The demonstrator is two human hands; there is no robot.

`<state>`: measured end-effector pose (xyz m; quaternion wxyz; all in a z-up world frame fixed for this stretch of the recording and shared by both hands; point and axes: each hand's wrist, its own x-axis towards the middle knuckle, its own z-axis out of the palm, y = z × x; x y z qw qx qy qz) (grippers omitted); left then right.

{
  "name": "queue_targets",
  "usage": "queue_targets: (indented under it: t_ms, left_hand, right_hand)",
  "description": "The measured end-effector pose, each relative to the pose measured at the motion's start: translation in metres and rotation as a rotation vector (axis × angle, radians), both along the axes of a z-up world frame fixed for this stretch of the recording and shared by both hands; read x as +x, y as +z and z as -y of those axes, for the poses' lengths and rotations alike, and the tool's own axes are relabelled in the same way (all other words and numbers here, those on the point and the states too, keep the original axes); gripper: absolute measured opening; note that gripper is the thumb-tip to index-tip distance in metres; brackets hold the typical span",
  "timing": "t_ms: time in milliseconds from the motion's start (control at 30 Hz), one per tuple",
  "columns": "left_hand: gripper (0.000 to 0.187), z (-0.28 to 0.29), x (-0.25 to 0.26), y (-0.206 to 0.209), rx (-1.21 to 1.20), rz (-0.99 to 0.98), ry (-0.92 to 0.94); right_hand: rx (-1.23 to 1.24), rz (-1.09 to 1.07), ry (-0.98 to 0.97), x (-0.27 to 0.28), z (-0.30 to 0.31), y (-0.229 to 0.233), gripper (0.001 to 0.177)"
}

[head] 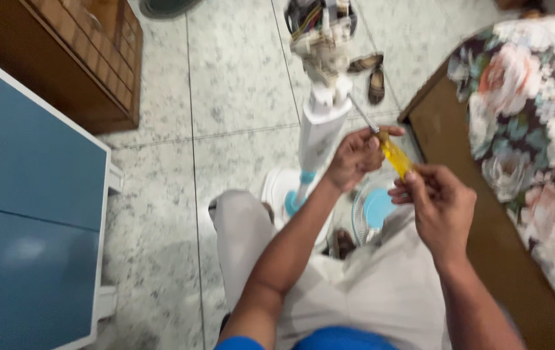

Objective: The person uses a screwdriver to remove screws from the motor housing of a standing electric fan. They detach the housing, expose the internal wiring, and then reattach the housing, securing it with screws.

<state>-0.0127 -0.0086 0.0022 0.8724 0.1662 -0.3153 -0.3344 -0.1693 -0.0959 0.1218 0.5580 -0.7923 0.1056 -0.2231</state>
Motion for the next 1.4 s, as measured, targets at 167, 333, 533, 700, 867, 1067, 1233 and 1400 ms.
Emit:
queue_targets:
  t_ms: [167, 333, 533, 700, 867, 1067, 1233, 1400]
  left_hand:
    - [0.04, 0.005, -0.001, -0.002, 0.059, -0.061, 0.117]
    - [0.034, 0.018, -0.011, -0.002, 0.198, -0.127, 0.307]
    - [0.041, -0.008, -0.004, 0.017, 0.016, -0.05, 0.02]
    - [0.038, 0.005, -0.007, 0.012, 0.028, -0.066, 0.13]
    - [0.039, 0.02, -0.012, -0.004, 0.157, -0.123, 0.302]
    - [0.048, -0.002, 0.0, -0.001, 0.041, -0.078, 0.02]
    - [0.045, 0.008, -0.006, 0.005, 0.093, -0.106, 0.158]
    - [0.038, 0.016, -0.012, 0.009, 0.159, -0.131, 0.312]
  right_hand:
    - [-0.001, -0.067, 0.001, -0.001, -0.002, 0.004, 0.023]
    - [-0.223, 0.117, -0.015, -0.007, -0.006, 0.011, 0.039]
    - [-0.013, -0.059, 0.02, -0.001, -0.003, 0.008, 0.021]
    - [-0.061, -0.116, 0.032, -0.001, 0.0, 0.01, 0.027]
    - [-0.112, -0.001, 0.04, -0.002, -0.006, 0.016, 0.021]
    - [-0.015, -0.103, -0.014, -0.001, -0.006, 0.01, 0.023]
    - [-0.073, -0.151, -0.032, 0.001, -0.008, 0.014, 0.028]
    - [-0.155, 0.013, -0.006, 0.0, -0.007, 0.013, 0.034]
